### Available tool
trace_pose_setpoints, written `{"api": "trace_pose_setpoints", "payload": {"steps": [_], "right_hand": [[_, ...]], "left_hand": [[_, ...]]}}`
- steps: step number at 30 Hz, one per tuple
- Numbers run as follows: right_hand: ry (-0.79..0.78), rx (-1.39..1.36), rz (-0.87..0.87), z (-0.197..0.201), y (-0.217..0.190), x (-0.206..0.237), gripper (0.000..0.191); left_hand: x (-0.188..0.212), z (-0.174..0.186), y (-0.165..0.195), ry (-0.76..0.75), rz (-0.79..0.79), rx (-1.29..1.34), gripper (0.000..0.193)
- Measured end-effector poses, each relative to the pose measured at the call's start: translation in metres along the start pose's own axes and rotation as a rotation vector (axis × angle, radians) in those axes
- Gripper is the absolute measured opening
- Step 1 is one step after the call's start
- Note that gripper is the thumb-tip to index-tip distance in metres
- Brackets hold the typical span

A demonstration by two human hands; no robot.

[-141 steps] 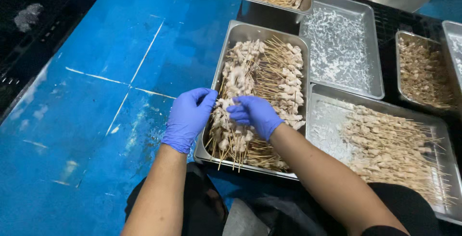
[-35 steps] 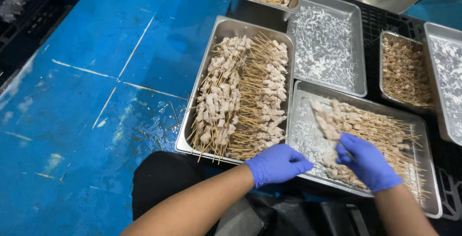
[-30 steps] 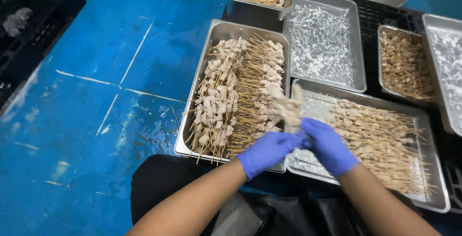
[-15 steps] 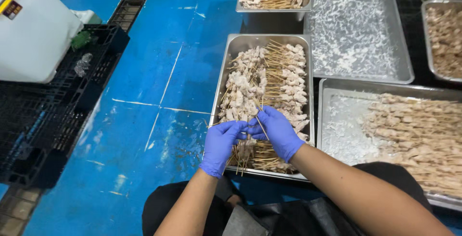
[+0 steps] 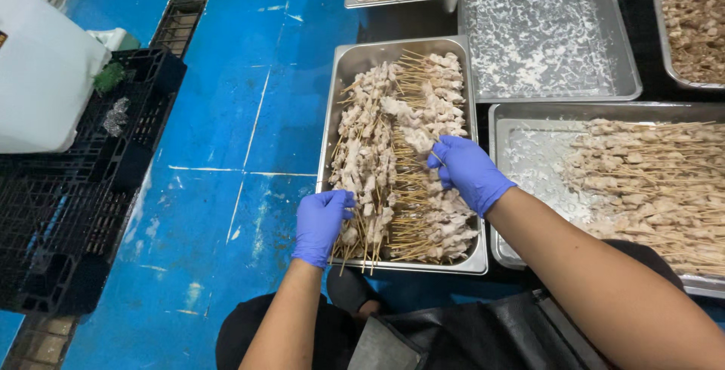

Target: The person, wearing blue gloves, picks up meat skewers one at a time from a stainless steel tray and lays them in rows on a flour-dusted tray, repeating the transfer across the trays on the floor.

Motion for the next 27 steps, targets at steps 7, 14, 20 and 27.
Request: {"api": "trace_pose_setpoints", "payload": {"steps": [7, 14, 20, 27], "right_hand": [[-0.197, -0.237, -0.151, -0.026, 0.023, 0.049, 0.023], [-0.153, -0.139, 0.040, -0.045, 0.025, 0.045, 0.022], [-0.104, -0.236, 0.131, -0.059, 0.039, 0.041, 0.021], [0.013, -0.148, 0.309, -0.073, 0.035, 0.049, 0.029]], "left_hand": [[0.025, -0.032, 0.061, 0.069, -0.368, -0.057, 0.044], [0.040, -0.106, 0.058, -0.348, 0.027, 0.420, 0.041], [0.041, -0.105, 0.051, -0.281, 0.103, 0.537, 0.037], [0.039, -0.108, 0.032, -0.189, 0.090, 0.720, 0.027]]}}
Point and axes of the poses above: each hand's wrist, its own x-axis away from the middle knuckle, its own z-axis out of the back of the hand, y = z × x, the point moved 8 cm from there along -x, towards the middle knuckle, and after that the axes turned 10 degrees about -z, right-handed, at the moved point
